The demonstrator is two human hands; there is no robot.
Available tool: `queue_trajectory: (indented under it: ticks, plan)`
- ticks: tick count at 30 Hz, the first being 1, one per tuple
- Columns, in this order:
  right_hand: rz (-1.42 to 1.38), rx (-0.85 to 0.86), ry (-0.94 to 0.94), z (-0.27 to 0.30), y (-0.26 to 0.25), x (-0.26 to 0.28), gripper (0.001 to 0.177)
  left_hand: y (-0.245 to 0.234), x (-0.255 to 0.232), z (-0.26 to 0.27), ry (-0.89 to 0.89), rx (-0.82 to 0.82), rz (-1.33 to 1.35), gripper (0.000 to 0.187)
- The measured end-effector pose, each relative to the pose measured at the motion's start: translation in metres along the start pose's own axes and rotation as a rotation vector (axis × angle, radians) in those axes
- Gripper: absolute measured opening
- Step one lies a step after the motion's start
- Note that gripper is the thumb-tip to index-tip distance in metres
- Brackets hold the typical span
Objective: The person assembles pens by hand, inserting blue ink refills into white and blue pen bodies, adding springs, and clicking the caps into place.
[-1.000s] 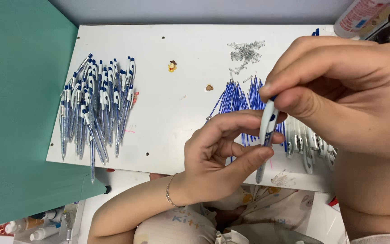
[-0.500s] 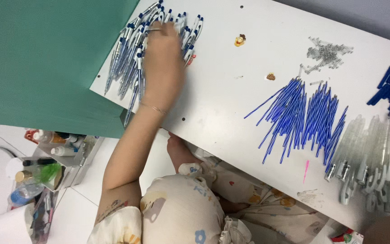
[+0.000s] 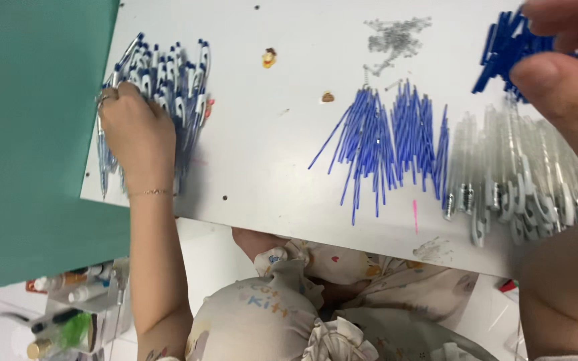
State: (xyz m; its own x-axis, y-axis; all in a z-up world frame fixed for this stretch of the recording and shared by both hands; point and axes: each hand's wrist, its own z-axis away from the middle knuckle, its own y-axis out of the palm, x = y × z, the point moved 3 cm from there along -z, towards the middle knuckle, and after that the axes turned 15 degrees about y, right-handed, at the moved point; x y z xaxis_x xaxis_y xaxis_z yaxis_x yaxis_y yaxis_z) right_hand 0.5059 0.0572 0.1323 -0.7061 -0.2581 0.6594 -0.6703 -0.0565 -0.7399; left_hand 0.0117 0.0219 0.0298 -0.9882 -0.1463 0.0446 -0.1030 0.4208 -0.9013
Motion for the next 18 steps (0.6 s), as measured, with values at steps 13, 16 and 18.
queue_trajectory:
  ticks: [13, 16, 18]
  plan:
    - [0.731, 0.157, -0.031, -0.068, 0.090, 0.026, 0.019, -0.014, -0.192, 0.031, 0.476, 0.391, 0.595, 0.018]
    - [0.845, 0.113, -0.083, -0.087, 0.132, -0.011, 0.025, -0.001, -0.199, 0.041, 0.508, 0.440, 0.530, 0.019]
    - [0.935, 0.047, -0.157, -0.093, 0.150, -0.027, 0.026, 0.008, -0.198, 0.045, 0.501, 0.415, 0.520, 0.014]
